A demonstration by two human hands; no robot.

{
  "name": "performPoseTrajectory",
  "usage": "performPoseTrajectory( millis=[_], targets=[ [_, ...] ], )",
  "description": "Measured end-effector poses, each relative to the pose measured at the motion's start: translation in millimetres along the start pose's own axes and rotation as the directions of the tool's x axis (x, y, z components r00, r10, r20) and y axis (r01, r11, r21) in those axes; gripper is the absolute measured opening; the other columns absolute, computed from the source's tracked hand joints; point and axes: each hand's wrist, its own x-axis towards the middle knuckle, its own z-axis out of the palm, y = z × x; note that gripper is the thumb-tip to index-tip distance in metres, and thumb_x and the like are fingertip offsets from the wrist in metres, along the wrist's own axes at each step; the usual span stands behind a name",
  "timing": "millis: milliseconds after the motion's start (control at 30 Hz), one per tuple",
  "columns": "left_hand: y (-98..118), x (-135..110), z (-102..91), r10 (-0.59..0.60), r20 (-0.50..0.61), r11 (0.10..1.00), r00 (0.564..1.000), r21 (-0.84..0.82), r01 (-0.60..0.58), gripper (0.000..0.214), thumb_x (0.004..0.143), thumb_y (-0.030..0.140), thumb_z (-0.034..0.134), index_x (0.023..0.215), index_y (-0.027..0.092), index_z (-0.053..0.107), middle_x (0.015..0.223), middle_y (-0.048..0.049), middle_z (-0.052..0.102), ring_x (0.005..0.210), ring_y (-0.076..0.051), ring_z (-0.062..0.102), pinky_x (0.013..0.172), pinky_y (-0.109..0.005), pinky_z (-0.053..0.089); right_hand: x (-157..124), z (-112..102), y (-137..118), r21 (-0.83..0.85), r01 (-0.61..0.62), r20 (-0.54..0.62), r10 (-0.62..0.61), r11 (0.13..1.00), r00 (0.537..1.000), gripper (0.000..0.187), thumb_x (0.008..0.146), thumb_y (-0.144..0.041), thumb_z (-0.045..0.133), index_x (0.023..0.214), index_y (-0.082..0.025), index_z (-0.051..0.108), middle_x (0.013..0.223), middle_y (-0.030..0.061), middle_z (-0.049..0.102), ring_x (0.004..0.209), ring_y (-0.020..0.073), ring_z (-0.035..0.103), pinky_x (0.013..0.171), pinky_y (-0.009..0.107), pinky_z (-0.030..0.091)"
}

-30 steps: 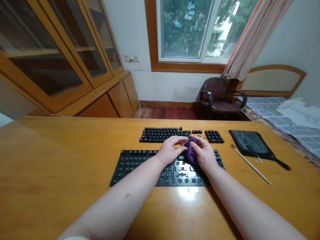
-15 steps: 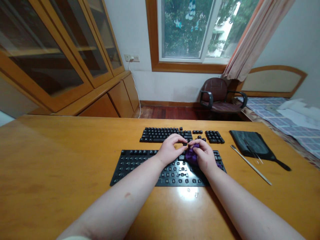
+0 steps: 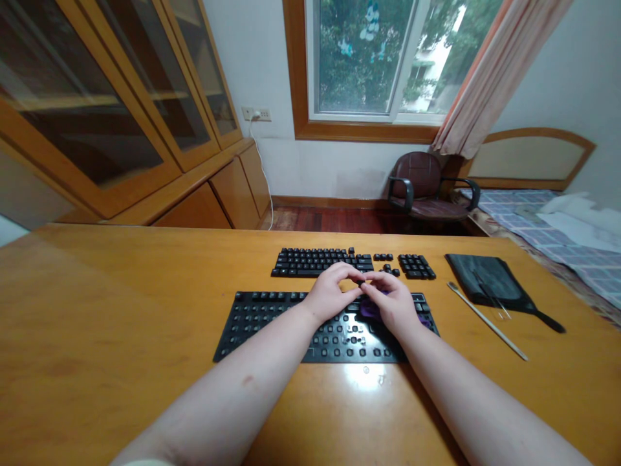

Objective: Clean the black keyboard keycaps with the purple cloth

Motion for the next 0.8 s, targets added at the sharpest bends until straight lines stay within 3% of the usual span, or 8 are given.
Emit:
performPoseTrajectory(
  millis=[267,533,800],
  targets=[
    [2.6,0.2,-1.6,-0.069,0.022,0.997,0.997,-0.027,0.07,0.014,0.082,0.018,0.055,0.091,0.019,0.065,0.094,-0.0051,0.065,0.091,-0.017,0.06,0.086,-0.034,0.048,-0.8,0.9,-2.8,-0.014,-0.021,-0.101,0.02,1.0,0.995,0.022,0.07,-0.037,0.068,0.083,-0.019,0.066,0.076,0.0044,0.067,0.068,0.0174,0.059,0.06,0.03,0.047],
    [-0.3,0.8,-0.1,-0.12,0.014,0.993,0.993,-0.014,0.121,0.011,0.08,0.017,0.058,0.087,0.019,0.065,0.089,-0.0041,0.065,0.088,-0.017,0.059,0.084,-0.033,0.048,-1.3,0.1,-1.9,-0.056,-0.007,-0.108,0.001,0.998,0.994,0.023,0.069,-0.036,0.069,0.084,-0.019,0.065,0.064,0.0003,0.059,0.057,0.0135,0.052,0.053,0.027,0.045],
    [-2.2,-1.2,2.5,-0.164,0.009,0.985,0.986,-0.046,0.164,0.007,0.08,0.015,0.055,0.085,0.017,0.059,0.087,-0.0036,0.061,0.083,-0.015,0.058,0.077,-0.03,0.049,-0.7,-0.3,-1.1,-0.049,-0.004,-0.082,0.0,0.999,0.997,0.024,0.068,-0.034,0.07,0.086,-0.019,0.065,0.065,0.0,0.059,0.059,0.0138,0.053,0.057,0.028,0.045]
  ],
)
